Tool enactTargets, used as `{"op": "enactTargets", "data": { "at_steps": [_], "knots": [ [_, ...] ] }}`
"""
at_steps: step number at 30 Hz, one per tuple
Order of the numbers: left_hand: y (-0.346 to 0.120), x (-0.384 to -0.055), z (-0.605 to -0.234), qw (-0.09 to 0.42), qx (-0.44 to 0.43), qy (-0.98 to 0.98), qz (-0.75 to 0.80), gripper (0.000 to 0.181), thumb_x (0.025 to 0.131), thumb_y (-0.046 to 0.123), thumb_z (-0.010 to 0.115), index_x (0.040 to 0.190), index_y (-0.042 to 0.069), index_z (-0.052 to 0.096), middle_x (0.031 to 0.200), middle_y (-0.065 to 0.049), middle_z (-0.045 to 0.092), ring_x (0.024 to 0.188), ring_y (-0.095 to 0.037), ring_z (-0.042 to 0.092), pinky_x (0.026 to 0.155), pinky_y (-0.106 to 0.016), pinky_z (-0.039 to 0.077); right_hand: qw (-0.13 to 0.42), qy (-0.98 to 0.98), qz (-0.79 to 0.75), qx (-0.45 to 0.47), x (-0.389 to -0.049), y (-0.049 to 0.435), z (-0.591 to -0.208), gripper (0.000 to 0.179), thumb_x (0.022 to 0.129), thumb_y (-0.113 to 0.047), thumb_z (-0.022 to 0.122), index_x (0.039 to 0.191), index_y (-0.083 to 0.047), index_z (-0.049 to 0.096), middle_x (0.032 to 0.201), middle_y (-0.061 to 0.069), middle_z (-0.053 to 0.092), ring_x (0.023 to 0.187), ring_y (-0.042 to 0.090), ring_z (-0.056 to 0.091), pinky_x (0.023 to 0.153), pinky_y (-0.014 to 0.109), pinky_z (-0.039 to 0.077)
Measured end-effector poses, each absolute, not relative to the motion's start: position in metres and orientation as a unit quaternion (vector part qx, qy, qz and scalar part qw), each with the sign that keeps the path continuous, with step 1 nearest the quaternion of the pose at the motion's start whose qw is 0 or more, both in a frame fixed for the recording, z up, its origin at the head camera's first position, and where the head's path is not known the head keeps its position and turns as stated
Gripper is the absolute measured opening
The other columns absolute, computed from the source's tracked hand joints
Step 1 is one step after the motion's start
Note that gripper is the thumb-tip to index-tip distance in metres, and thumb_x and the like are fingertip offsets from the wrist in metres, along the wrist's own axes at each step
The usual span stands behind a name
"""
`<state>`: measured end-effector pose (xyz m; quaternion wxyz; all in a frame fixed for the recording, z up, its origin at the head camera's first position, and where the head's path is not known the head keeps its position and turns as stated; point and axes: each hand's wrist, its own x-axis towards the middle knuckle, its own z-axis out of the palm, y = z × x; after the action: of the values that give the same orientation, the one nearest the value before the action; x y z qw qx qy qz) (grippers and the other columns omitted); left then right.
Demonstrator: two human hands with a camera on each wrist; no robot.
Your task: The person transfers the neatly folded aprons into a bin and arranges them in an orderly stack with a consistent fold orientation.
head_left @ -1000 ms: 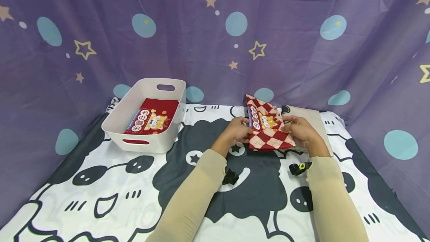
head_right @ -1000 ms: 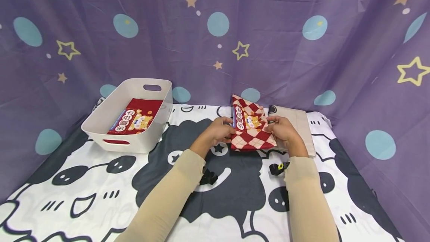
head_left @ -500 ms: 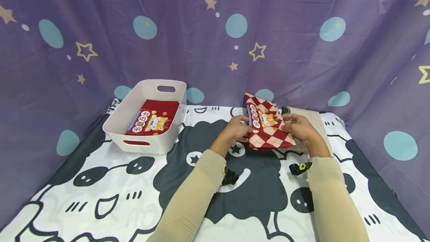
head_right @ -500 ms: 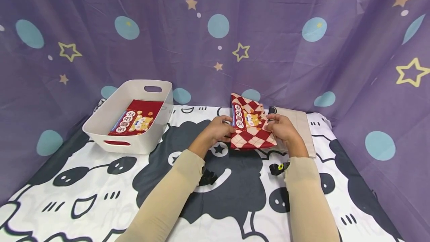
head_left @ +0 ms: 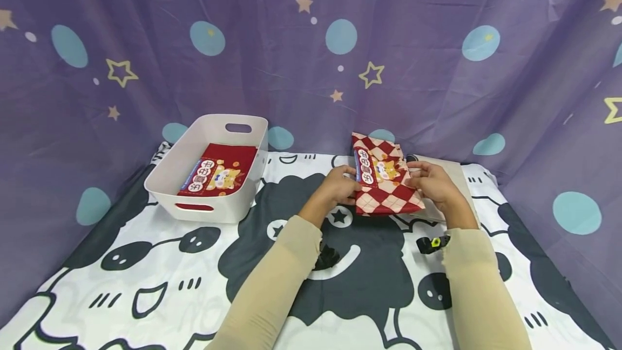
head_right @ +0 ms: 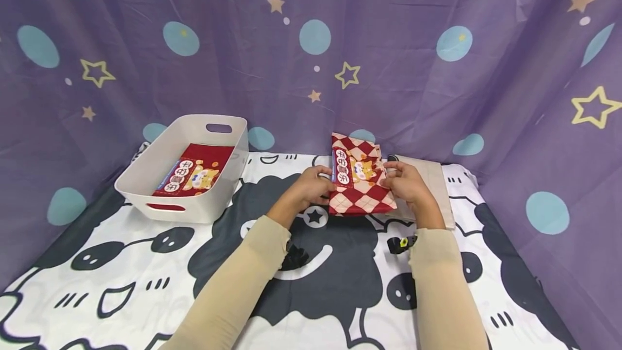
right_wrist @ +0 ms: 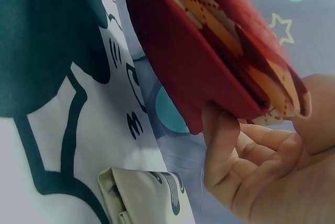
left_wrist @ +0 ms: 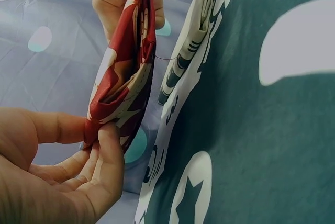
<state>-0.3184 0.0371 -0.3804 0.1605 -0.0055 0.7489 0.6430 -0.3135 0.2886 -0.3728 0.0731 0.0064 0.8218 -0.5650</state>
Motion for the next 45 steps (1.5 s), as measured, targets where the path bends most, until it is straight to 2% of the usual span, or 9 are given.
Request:
{"op": "enactTargets", "data": {
  "at_steps": [8, 18, 25, 33, 39, 45],
  "knots": [
    [0.032, -0.319, -0.372, 0.148, -0.012, 0.762, 0.63, 0.039, 0.093, 0.0, 0.067, 0.13, 0.006, 0.056, 0.109, -0.013, 0.064, 0.081, -0.022, 0.066, 0.055, -0.028, 0.057, 0.055, 0.822, -0.567, -0.005, -0.311, 0.282, -0.366, 0.06, 0.096, 0.001, 0.061, 0.152, 0.001, 0.039, 0.114, 0.013, 0.06, 0.082, 0.008, 0.063, 0.063, 0.025, 0.055],
    [0.021, -0.32, -0.368, 0.126, -0.008, 0.751, 0.648, 0.04, 0.089, -0.001, 0.067, 0.128, 0.004, 0.058, 0.106, -0.015, 0.065, 0.077, -0.022, 0.064, 0.055, -0.029, 0.057, 0.037, 0.833, -0.551, -0.025, -0.313, 0.27, -0.362, 0.06, 0.096, 0.001, 0.06, 0.152, 0.002, 0.039, 0.121, 0.022, 0.055, 0.09, 0.016, 0.061, 0.064, 0.025, 0.056],
    [0.014, -0.319, -0.363, 0.121, -0.002, 0.757, 0.642, 0.038, 0.09, 0.0, 0.067, 0.127, 0.004, 0.058, 0.108, -0.015, 0.062, 0.083, -0.023, 0.064, 0.058, -0.032, 0.058, 0.033, 0.836, -0.547, -0.029, -0.315, 0.262, -0.357, 0.061, 0.094, 0.004, 0.061, 0.151, 0.004, 0.039, 0.117, 0.022, 0.056, 0.088, 0.017, 0.059, 0.057, 0.025, 0.053],
    [0.007, -0.318, -0.364, 0.114, -0.004, 0.763, 0.637, 0.035, 0.089, -0.001, 0.065, 0.123, 0.005, 0.059, 0.11, -0.014, 0.061, 0.086, -0.023, 0.064, 0.062, -0.034, 0.061, 0.019, 0.849, -0.527, -0.033, -0.315, 0.251, -0.358, 0.063, 0.093, 0.006, 0.062, 0.151, 0.003, 0.04, 0.126, 0.027, 0.057, 0.101, 0.027, 0.058, 0.067, 0.022, 0.052],
    [-0.001, -0.319, -0.365, 0.109, -0.004, 0.764, 0.635, 0.037, 0.088, -0.001, 0.065, 0.124, 0.004, 0.057, 0.113, -0.016, 0.061, 0.086, -0.024, 0.064, 0.062, -0.035, 0.061, 0.007, 0.855, -0.517, -0.044, -0.318, 0.244, -0.361, 0.059, 0.093, 0.004, 0.062, 0.149, 0.001, 0.044, 0.125, 0.028, 0.059, 0.098, 0.029, 0.06, 0.069, 0.023, 0.054],
    [-0.01, -0.319, -0.365, 0.102, -0.005, 0.772, 0.627, 0.036, 0.089, 0.001, 0.064, 0.125, 0.003, 0.057, 0.116, -0.018, 0.062, 0.091, -0.028, 0.069, 0.065, -0.038, 0.062, 0.002, 0.841, -0.54, -0.042, -0.318, 0.235, -0.364, 0.058, 0.094, 0.004, 0.062, 0.149, -0.001, 0.045, 0.123, 0.025, 0.058, 0.096, 0.025, 0.061, 0.07, 0.021, 0.054]
  ]
}}
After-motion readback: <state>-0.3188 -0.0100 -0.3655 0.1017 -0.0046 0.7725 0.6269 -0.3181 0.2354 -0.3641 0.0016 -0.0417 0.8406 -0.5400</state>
